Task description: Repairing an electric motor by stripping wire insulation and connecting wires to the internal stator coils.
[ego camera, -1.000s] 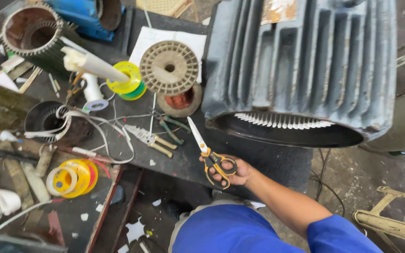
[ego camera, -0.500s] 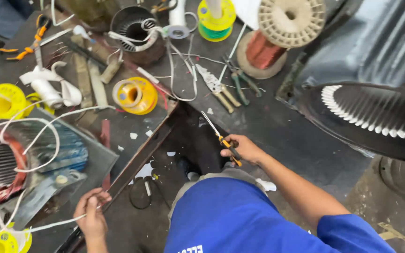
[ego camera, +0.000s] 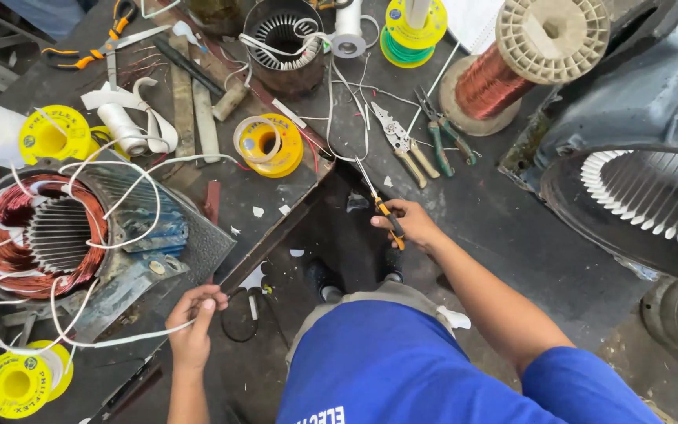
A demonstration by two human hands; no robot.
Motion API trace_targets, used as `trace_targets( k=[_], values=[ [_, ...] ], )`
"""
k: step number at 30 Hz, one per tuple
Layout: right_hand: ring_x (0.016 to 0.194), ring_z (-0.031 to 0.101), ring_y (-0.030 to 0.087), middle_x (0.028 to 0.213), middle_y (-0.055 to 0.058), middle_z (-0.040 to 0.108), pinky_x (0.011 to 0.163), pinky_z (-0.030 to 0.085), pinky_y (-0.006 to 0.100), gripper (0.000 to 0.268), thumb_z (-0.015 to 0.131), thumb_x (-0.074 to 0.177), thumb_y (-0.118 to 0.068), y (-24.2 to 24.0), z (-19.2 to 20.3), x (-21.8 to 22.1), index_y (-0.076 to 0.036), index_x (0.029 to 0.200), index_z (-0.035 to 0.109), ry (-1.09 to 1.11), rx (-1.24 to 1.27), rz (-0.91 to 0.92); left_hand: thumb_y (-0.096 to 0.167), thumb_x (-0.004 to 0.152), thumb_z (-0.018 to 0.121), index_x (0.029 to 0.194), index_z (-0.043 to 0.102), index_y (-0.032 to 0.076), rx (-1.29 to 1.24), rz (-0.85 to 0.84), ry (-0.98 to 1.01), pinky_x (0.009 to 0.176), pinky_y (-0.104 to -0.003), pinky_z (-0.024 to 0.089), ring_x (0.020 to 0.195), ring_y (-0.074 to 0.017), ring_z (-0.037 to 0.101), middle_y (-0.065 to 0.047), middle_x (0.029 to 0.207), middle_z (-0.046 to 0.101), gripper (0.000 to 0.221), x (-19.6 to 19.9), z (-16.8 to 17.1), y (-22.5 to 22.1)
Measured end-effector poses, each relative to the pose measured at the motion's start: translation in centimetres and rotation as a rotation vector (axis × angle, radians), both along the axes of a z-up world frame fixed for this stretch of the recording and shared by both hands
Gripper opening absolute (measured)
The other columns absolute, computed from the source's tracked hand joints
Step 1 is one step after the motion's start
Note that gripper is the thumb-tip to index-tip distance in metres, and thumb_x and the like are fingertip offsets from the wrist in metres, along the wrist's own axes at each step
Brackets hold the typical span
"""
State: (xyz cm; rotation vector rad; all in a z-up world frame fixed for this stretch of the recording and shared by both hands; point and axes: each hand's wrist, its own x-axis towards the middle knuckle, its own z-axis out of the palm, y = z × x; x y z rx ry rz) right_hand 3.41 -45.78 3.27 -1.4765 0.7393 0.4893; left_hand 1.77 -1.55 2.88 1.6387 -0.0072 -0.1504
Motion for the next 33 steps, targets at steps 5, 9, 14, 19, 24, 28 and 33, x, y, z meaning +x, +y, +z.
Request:
trace_targets(
  k=[5, 9, 14, 19, 24, 28, 33],
  values=[
    [0.051, 0.051, 0.014, 0.068, 0.006, 0.05, 0.035, 0.046, 0.027, 0.036, 0.083, 0.078, -0.017, -1.5, -2.8, -0.2, -0.003, 0.108, 0.068, -0.128, 0.059, -0.006, 0.018, 0.096, 0.058, 0.111, 0.066, 0.002, 0.062, -0.048, -0.043, 0.079, -0.03, 0.056, 0.082, -0.0188, 0.07, -0.01, 0.092, 0.072, 0.024, 2.8, 0.9, -3.0],
    [0.048, 0.064, 0.023, 0.067, 0.012, 0.053, 0.033, 0.057, 0.03, 0.046, 0.088, 0.073, -0.004, -2.8, -3.0, -0.7, 0.008, 0.112, 0.067, -0.324, 0.156, -0.091, 0.015, 0.094, 0.061, 0.113, 0.067, -0.003, -0.025, -0.056, -0.152, 0.079, -0.034, 0.055, 0.079, -0.0217, 0.07, -0.018, 0.09, 0.071, 0.026, 5.7, 1.2, -7.0],
    [0.05, 0.065, 0.023, 0.069, 0.012, 0.054, 0.032, 0.056, 0.031, 0.048, 0.088, 0.072, -0.002, -5.7, -3.8, -1.7, 0.008, 0.114, 0.067, -0.382, 0.195, -0.045, 0.013, 0.097, 0.057, 0.113, 0.067, -0.001, -0.01, -0.063, -0.184, 0.08, -0.035, 0.056, 0.081, -0.0204, 0.07, -0.017, 0.094, 0.072, 0.023, 8.7, 2.5, -12.1],
    [0.03, 0.058, 0.028, 0.047, 0.02, 0.052, 0.026, 0.049, 0.033, 0.048, 0.083, 0.073, -0.002, -9.0, -3.1, -2.4, 0.009, 0.115, 0.064, -0.517, 0.413, 0.056, 0.02, 0.108, 0.042, 0.115, 0.064, -0.002, -0.063, -0.114, -0.196, 0.072, -0.03, 0.056, 0.076, -0.0203, 0.068, -0.019, 0.098, 0.07, 0.032, 11.8, 5.0, -14.2],
    [0.032, 0.06, 0.025, 0.048, 0.022, 0.055, 0.026, 0.05, 0.031, 0.047, 0.085, 0.07, -0.003, -12.3, -1.6, -2.2, 0.008, 0.111, 0.065, -0.538, 0.446, 0.11, 0.024, 0.107, 0.045, 0.122, 0.059, -0.004, -0.037, -0.154, -0.243, 0.075, -0.032, 0.056, 0.08, -0.0224, 0.068, -0.022, 0.105, 0.069, 0.034, 13.1, 8.8, -15.8],
    [0.047, 0.063, 0.023, 0.07, 0.017, 0.059, 0.031, 0.057, 0.033, 0.057, 0.086, 0.065, 0.007, -14.4, -3.0, -2.5, 0.011, 0.118, 0.065, -0.41, 0.315, 0.227, 0.029, 0.101, 0.054, 0.132, 0.053, -0.003, -0.198, -0.158, -0.154, 0.074, -0.029, 0.058, 0.082, -0.0221, 0.069, -0.025, 0.112, 0.067, 0.044, 12.6, 7.8, -17.5],
    [0.05, 0.063, 0.021, 0.071, 0.017, 0.06, 0.033, 0.057, 0.031, 0.059, 0.088, 0.064, 0.007, -14.8, -2.6, -2.9, 0.011, 0.119, 0.065, -0.376, 0.298, 0.306, 0.028, 0.104, 0.047, 0.131, 0.055, 0.003, -0.305, -0.093, -0.041, 0.067, -0.024, 0.057, 0.075, -0.0165, 0.069, -0.021, 0.111, 0.069, 0.038, 10.9, 5.4, -19.3]
  ],
)
